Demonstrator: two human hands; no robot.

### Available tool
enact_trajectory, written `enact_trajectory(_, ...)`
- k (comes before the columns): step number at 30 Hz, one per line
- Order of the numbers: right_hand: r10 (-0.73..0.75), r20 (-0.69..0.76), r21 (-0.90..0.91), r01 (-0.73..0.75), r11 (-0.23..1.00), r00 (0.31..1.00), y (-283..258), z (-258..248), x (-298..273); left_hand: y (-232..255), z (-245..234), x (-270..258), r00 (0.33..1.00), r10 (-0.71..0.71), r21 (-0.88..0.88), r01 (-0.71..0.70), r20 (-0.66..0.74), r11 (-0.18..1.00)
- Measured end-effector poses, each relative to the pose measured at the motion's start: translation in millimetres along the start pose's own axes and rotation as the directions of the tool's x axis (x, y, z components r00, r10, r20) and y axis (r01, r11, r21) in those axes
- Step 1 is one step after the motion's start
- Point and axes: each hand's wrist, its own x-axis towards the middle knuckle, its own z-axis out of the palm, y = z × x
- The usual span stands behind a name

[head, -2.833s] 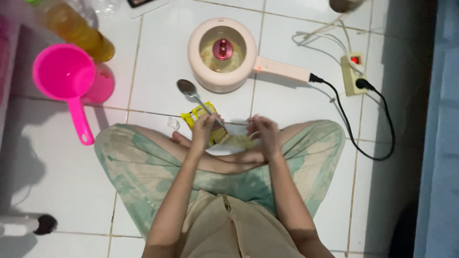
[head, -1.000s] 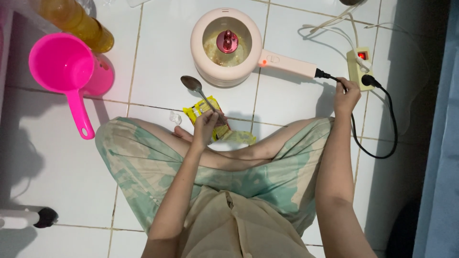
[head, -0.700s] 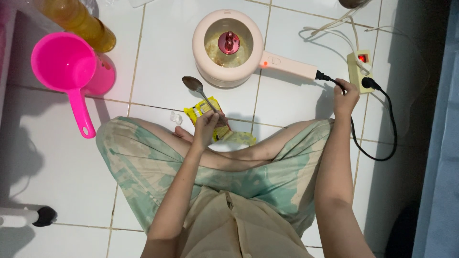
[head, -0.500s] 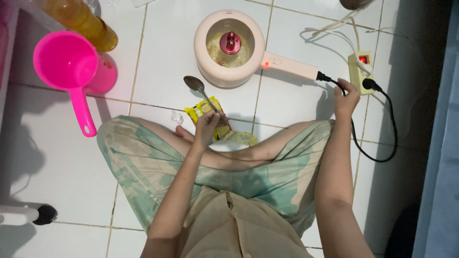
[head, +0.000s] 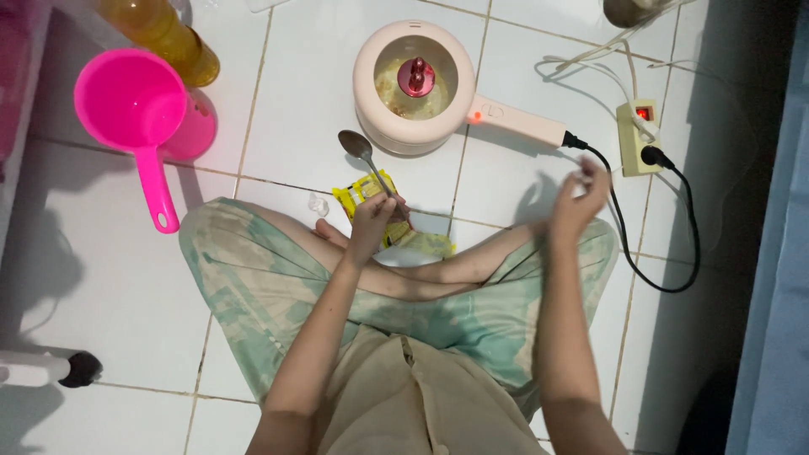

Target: The recorder is preparing instant noodles using a portable electric pot.

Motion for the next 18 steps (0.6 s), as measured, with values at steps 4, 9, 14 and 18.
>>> enact_trajectory(4, 0.121, 0.234, 0.158, -0.160, 0.974, 0.965, -53.1, 40.7, -71.4, -16.8, 0.1, 3.2, 0.999, -0.005, 0.041, 0.006, -0.037, 0.999)
enact_trajectory(9, 0.067, 0.582, 0.334, -0.313, 0.889, 0.810, -122.0, 88.2, -132.1, -6.9, 7.1, -1.1, 0.995, 0.101, 0.310, -0.090, -0.018, 0.946)
enact_trajectory(14, 0.211, 0.780, 0.289, -0.638, 0.713, 0.589, -141.0, 107.3, -145.4, -13.6, 9.9, -5.4, 0.987, 0.136, 0.408, -0.162, 0.091, 0.899)
enact_trajectory(18, 0.270, 0.839, 0.228, -0.756, 0.613, 0.473, -136.2, 99.0, -141.9, 0.5, 13.5, -11.0, 0.966, 0.203, 0.462, -0.255, 0.158, 0.850)
